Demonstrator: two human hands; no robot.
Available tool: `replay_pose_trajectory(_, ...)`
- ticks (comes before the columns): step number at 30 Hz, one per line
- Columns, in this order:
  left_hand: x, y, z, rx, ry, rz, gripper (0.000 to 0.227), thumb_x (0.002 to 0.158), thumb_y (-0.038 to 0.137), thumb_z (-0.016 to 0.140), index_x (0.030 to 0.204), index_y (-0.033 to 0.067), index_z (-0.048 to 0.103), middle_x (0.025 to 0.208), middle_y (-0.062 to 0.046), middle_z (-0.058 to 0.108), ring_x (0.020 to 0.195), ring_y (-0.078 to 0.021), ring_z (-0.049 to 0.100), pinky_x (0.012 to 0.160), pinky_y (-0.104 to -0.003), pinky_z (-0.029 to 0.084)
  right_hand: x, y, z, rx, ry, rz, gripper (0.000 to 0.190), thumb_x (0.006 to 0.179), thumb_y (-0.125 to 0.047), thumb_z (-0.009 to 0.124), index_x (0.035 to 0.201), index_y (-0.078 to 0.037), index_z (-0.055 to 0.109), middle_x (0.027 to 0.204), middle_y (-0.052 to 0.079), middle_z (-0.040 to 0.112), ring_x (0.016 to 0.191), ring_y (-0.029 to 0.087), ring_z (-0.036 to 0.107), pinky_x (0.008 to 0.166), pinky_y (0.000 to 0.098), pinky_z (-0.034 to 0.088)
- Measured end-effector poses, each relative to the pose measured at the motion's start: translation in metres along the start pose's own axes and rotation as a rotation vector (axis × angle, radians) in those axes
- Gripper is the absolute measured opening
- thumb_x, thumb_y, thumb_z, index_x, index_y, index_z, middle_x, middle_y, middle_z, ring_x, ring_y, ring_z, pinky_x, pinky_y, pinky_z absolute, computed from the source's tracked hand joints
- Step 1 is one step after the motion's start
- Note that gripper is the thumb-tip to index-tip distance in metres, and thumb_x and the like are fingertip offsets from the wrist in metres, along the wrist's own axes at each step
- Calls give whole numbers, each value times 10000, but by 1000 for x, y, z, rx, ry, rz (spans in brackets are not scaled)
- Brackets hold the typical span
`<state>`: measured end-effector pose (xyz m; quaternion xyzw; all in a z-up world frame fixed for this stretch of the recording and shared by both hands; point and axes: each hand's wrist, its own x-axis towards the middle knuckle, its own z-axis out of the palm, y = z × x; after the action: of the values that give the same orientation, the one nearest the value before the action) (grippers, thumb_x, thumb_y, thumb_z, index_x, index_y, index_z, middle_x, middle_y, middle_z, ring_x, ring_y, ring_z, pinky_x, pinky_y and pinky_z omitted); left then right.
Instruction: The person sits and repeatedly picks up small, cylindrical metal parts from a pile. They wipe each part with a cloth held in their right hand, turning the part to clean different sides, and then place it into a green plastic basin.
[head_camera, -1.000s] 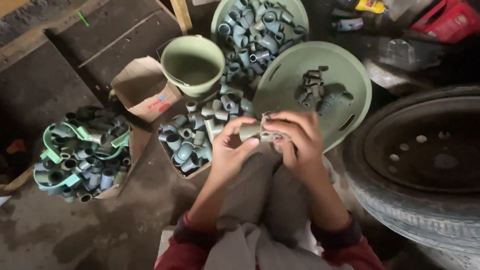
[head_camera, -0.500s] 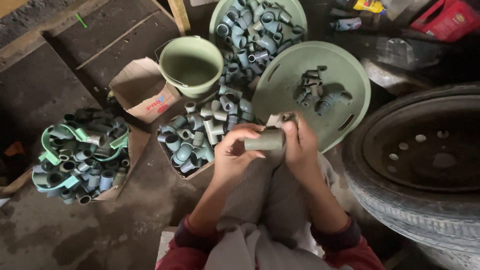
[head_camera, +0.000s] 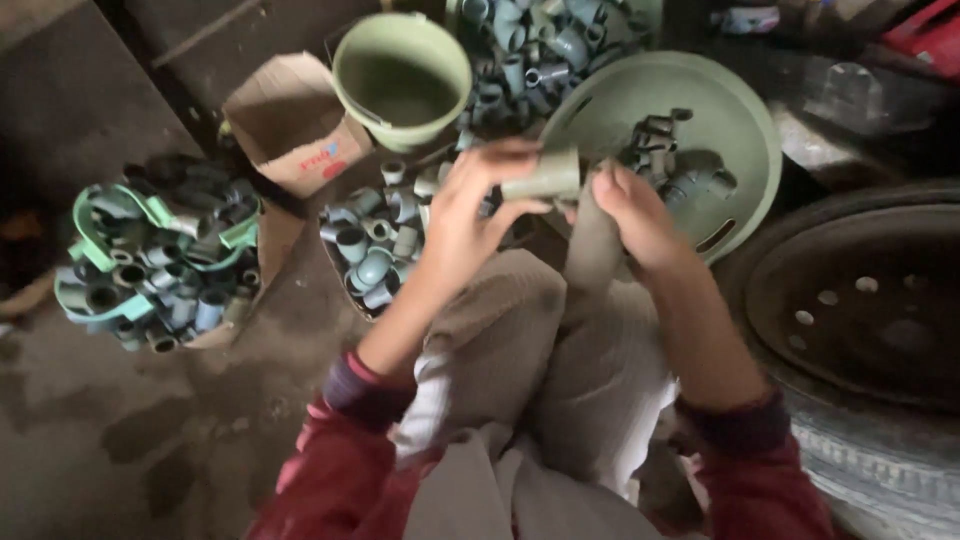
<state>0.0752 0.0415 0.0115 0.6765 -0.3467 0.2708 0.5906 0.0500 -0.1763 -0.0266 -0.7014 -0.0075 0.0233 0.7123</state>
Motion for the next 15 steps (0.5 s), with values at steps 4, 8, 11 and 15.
replay_pose_trajectory(4,3,-38,-1,-48,-107,-127,394,870,-21,812,1211,33,624,1213,-138,689,1166,-365,664,988,-499,537,38,-1,-5,-259,-124,-100,396,1035,-377,702,1144,0,651,1028,190,678,1081,302,640,905,455,498)
replay_pose_trajectory(8,-26,-98,-4,64,-231,-294,443,862,30,838,1259,84,648,1164,-128,687,1058,-367,699,915,-463,576,72,43,-4,-598,-56,10,620,1030,-551,666,1312,2,660,1182,247,690,1159,434,646,950,550,525)
replay_pose_trajectory(11,-68,-150,1,150,-226,-443,455,825,125,873,1221,88,652,1056,-151,720,955,-386,723,857,-476,585,103,132,-7,-707,-66,-23,524,1018,-483,718,1194,8,681,1066,233,696,1070,422,670,888,523,537)
replay_pose_trajectory(15,-152,-208,19,572,-338,-448,520,715,266,927,1145,159,656,1017,-66,691,917,-304,719,864,-419,574,118,195,-6,-826,-184,135,242,981,-179,738,1194,-69,696,1059,164,701,1033,376,702,842,487,594)
